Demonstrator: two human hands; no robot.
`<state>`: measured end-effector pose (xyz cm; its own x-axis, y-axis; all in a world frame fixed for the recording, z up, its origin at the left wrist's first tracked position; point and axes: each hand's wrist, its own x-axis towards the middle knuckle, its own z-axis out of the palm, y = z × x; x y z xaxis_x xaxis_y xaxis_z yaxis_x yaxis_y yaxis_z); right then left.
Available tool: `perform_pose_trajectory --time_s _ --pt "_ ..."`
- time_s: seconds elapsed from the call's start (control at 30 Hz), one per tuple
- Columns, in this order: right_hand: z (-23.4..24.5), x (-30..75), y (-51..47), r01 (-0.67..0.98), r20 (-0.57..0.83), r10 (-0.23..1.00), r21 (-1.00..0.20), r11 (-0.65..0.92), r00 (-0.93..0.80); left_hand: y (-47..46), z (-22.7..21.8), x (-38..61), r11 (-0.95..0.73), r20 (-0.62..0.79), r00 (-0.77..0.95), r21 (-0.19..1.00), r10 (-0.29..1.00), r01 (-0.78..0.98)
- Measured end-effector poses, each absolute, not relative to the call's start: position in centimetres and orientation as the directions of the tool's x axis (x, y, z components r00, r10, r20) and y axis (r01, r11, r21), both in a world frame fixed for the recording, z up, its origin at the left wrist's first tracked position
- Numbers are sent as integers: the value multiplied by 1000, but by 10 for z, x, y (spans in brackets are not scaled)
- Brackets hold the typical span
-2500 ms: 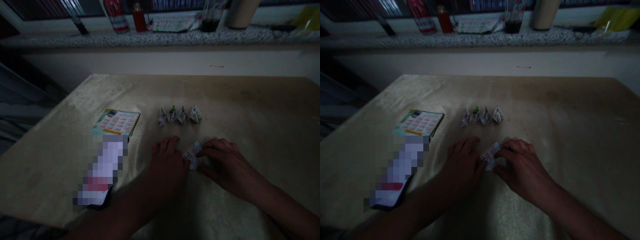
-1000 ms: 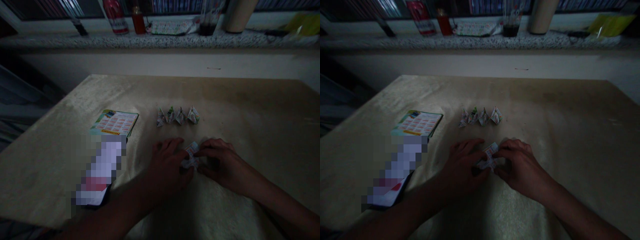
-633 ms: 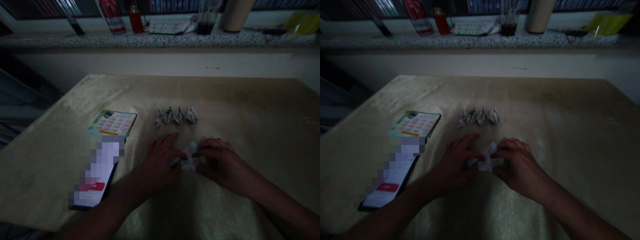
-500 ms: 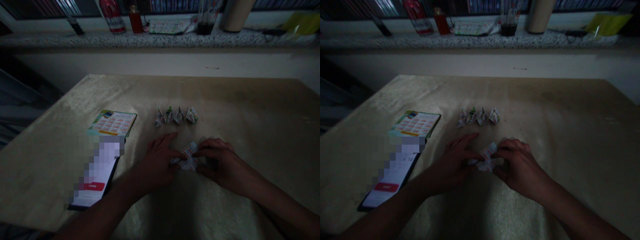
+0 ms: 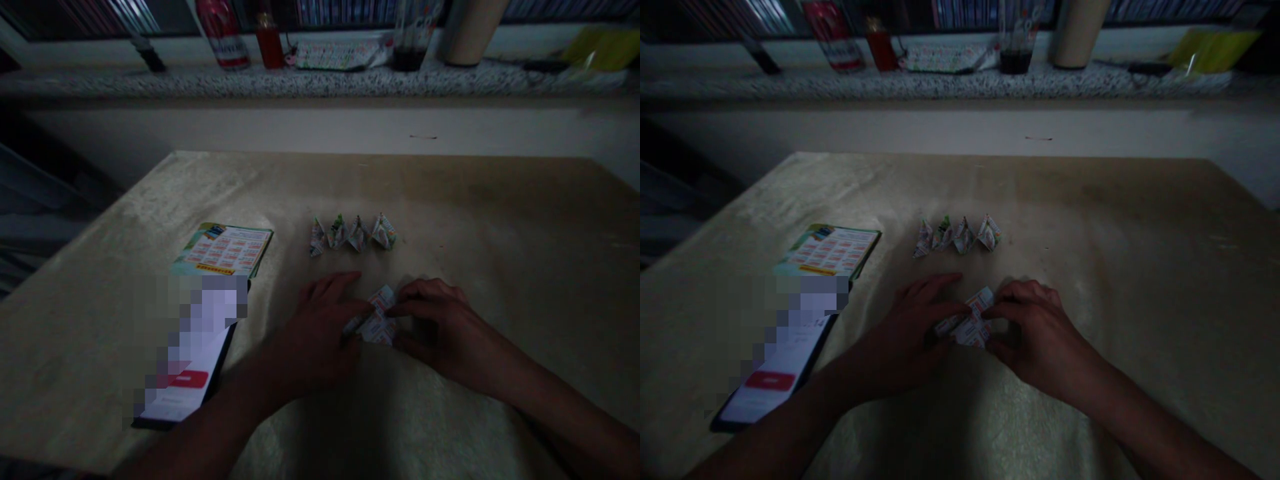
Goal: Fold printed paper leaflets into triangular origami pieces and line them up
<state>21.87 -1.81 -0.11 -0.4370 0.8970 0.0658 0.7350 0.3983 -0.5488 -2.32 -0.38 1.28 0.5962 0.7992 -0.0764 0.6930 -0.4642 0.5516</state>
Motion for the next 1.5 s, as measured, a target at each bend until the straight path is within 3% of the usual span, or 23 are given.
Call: perform_pose_trajectory --time_s 0.47,0.93,1.5 --pt "3 220 -20 720 68 882 -550 423 -467 -13 13 -18 -507 -2 601 536 799 675" --pt "4 221 -22 693 90 870 -568 445 -486 -14 16 -18 -612 15 658 387 753 690" --pt "-5 217 -13 699 243 881 -539 470 -406 -15 17 -6 -650 23 725 462 689 603"
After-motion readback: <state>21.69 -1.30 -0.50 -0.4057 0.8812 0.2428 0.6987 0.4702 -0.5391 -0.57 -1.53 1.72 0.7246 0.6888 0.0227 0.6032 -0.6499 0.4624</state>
